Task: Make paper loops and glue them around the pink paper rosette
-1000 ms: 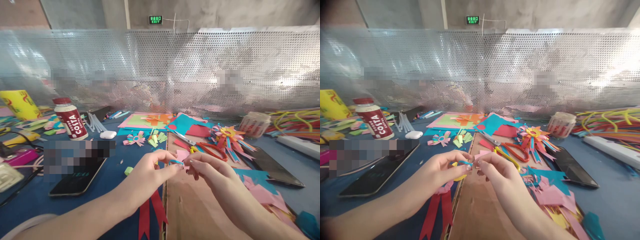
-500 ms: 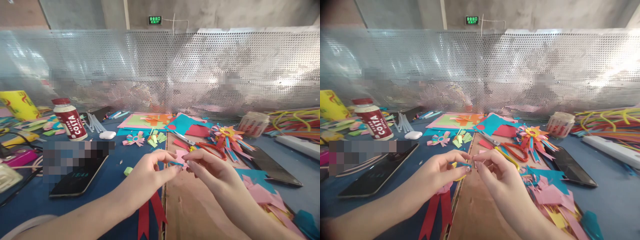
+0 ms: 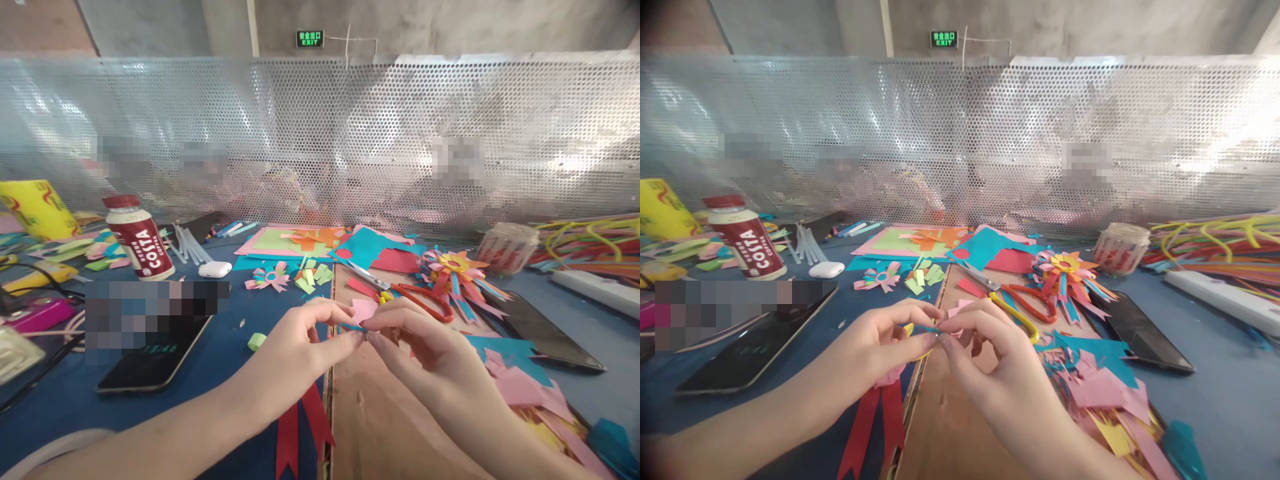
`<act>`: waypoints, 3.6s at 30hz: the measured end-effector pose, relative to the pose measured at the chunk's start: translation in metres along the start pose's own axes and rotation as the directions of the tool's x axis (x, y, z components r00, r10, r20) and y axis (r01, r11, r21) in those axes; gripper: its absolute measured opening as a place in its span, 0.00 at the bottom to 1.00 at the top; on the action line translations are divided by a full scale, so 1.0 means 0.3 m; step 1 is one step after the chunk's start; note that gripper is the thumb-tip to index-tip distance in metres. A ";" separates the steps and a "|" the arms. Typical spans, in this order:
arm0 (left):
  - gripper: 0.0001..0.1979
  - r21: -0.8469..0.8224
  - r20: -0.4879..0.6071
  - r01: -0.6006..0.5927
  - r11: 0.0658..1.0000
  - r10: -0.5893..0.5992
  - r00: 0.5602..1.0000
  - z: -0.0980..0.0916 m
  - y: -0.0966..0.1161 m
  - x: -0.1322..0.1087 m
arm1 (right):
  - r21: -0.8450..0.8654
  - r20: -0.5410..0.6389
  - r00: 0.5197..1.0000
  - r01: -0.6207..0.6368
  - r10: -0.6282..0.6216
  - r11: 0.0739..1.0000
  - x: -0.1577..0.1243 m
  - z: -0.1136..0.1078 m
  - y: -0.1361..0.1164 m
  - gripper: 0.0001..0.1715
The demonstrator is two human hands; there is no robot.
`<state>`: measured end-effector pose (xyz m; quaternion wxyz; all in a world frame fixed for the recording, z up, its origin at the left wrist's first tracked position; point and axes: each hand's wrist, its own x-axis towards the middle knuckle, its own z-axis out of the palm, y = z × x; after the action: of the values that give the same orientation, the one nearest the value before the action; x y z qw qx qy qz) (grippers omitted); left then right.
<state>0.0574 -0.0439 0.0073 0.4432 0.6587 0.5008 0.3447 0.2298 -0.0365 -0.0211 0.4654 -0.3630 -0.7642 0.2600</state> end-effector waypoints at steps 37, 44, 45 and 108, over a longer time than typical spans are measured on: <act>0.08 0.135 -0.078 -0.073 0.988 0.084 0.993 0.004 -0.041 0.015 | 0.197 0.114 0.948 -0.316 0.298 0.928 0.005 -0.007 -0.025 0.13; 0.06 0.112 -0.069 -0.079 0.991 0.087 0.994 0.006 -0.044 0.013 | 0.195 0.112 0.948 -0.314 0.297 0.929 0.003 -0.008 -0.023 0.10; 0.06 0.108 -0.068 -0.074 0.991 0.082 0.994 0.006 -0.040 0.011 | 0.206 0.100 0.946 -0.323 0.309 0.924 0.002 -0.009 -0.023 0.09; 0.12 -0.007 0.083 -0.079 0.997 0.080 0.993 -0.048 -0.009 0.029 | 0.194 0.253 0.928 -0.324 0.272 0.926 -0.010 -0.014 -0.004 0.14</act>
<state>0.0458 -0.0319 0.0102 0.4508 0.6912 0.4546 0.3352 0.2339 -0.0393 -0.0200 0.3712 -0.3875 -0.7111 0.4544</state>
